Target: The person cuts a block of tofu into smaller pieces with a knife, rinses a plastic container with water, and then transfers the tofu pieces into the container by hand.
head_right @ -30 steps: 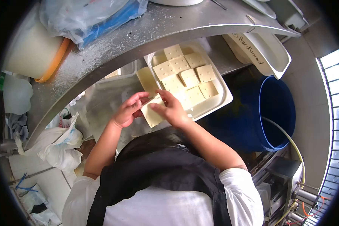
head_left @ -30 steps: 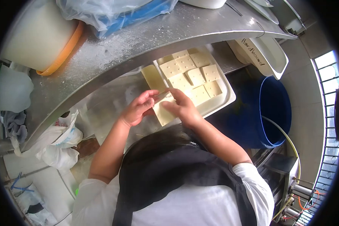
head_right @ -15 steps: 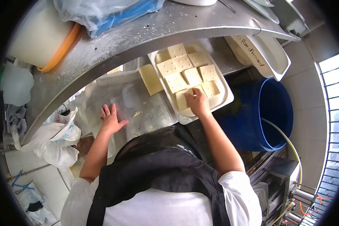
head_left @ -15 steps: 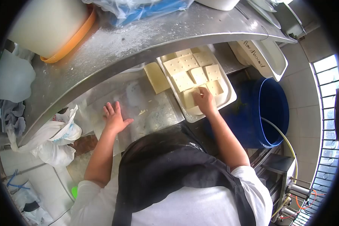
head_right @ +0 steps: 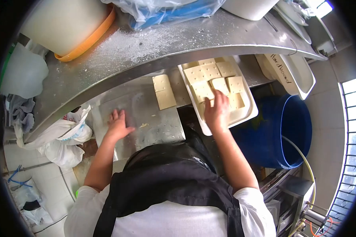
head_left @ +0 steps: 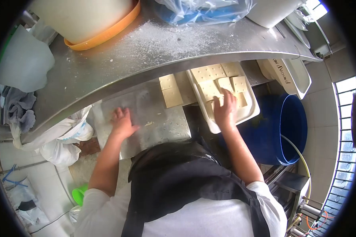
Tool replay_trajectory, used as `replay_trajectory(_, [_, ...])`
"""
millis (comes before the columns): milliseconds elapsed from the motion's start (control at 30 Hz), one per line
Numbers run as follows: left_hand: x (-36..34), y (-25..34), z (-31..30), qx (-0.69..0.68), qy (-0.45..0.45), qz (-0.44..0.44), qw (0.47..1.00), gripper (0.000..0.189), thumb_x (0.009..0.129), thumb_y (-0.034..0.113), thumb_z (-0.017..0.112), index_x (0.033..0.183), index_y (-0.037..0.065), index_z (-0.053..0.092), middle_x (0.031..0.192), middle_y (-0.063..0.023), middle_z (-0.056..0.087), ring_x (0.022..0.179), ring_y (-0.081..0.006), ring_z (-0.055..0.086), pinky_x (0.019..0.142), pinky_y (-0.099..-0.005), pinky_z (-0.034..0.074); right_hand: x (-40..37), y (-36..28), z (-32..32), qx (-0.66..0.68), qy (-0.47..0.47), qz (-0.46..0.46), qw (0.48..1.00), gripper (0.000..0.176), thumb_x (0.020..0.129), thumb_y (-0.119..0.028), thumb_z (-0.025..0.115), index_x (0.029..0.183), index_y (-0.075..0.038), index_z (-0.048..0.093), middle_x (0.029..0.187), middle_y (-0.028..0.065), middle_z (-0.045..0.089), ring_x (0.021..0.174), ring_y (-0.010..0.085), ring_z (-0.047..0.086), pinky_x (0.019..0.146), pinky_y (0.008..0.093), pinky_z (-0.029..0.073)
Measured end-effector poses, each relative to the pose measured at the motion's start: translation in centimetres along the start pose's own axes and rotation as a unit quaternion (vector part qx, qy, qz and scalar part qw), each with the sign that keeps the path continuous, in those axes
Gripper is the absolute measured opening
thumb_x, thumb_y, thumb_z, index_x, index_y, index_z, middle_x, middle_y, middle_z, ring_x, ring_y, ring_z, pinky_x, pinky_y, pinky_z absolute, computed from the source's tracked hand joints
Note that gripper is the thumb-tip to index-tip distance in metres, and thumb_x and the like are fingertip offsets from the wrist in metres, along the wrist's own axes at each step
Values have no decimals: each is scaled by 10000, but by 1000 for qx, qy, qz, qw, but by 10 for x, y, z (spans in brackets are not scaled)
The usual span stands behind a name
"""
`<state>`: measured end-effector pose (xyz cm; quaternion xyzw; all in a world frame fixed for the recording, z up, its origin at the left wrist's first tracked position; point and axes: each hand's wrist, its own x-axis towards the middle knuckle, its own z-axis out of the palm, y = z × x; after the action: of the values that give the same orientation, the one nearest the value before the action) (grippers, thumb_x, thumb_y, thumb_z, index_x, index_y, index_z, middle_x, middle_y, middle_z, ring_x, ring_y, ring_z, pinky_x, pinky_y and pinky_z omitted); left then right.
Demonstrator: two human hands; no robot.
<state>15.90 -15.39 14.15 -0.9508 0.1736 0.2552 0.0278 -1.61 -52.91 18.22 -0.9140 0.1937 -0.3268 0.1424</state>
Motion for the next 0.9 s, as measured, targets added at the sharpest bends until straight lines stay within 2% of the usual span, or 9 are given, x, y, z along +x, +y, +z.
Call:
replay_trajectory(67, [20, 15, 20, -134, 118, 112, 978, 846, 870, 402, 833, 1533, 23, 468, 1597, -330, 410, 1462, -490, 431, 1158, -556, 420, 2, -47, 16, 182, -81, 57, 978, 315, 955, -29, 682, 1265, 15, 644, 1199, 233, 693, 1070, 431, 681, 941, 471, 559])
replay_trajectory(133, [52, 46, 51, -277, 198, 172, 924, 619, 926, 341, 786, 1389, -14, 582, 1330, -247, 636, 1195, -360, 648, 972, -469, 554, 9, -73, 41, 197, -204, 48, 958, 370, 983, -131, 666, 1318, 21, 628, 1283, 277, 668, 1150, 466, 663, 982, 493, 548])
replay_trajectory(200, [64, 87, 41, -473, 57, 113, 872, 497, 1002, 333, 717, 1348, -6, 606, 1221, -170, 679, 1073, -266, 683, 836, -410, 587, 8, -78, 93, 109, -272, 97, 951, 650, 973, -358, 675, 1382, 116, 503, 1373, 342, 592, 1284, 494, 581, 1118, 516, 461])
replay_trajectory(267, [70, 118, 28, -562, 12, 74, 824, 450, 1033, 340, 676, 1325, 2, 617, 1183, -132, 681, 1035, -229, 674, 802, -385, 583, 12, -80, 130, 57, -370, 205, 904, 706, 959, -371, 679, 1399, 124, 437, 1373, 367, 573, 1288, 523, 566, 1132, 526, 452])
replay_trajectory(367, [77, 134, 24, -671, -47, -1, 740, 394, 1081, 359, 604, 1292, 27, 634, 1149, -80, 682, 980, -179, 663, 760, -356, 573, -5, -86, 165, 11, -405, 163, 900, 668, 955, -344, 685, 1375, 104, 424, 1340, 371, 583, 1262, 543, 571, 1114, 535, 465])
replay_trajectory(567, [58, 138, 27, -754, -51, -8, 655, 358, 1097, 400, 573, 1243, 81, 646, 1155, -48, 685, 967, -147, 672, 770, -348, 567, 8, -96, 109, 225, -295, 193, 908, 630, 915, -253, 774, 1371, 46, 459, 1293, 319, 636, 1231, 482, 621, 1049, 503, 509])
replay_trajectory(633, [33, 139, 6, -770, -41, 89, 630, 345, 1087, 416, 600, 1217, 102, 656, 1120, -42, 694, 964, -135, 673, 789, -326, 557, 11, -76, 82, 347, -197, 186, 898, 648, 890, -261, 837, 1374, 22, 512, 1208, 261, 684, 1140, 410, 680, 997, 467, 527])
replay_trajectory(733, [49, 131, -12, -656, 23, 123, 744, 382, 1075, 432, 622, 1192, 70, 662, 1102, -45, 709, 1019, -134, 670, 832, -311, 545, 22, -20, 20, 509, -153, 309, 789, 490, 969, -187, 776, 1364, -3, 552, 1128, 130, 716, 1008, 213, 697, 868, 373, 564])
replay_trajectory(900, [151, 118, -11, -190, 244, 22, 951, 784, 1006, 666, 555, 1384, -17, 632, 1433, -304, 596, 1401, -418, 518, 1185, -508, 377, 33, 82, -71, 465, -93, 390, 789, 421, 956, -144, 772, 1322, -13, 611, 1048, 123, 736, 930, 181, 723, 790, 323, 575])
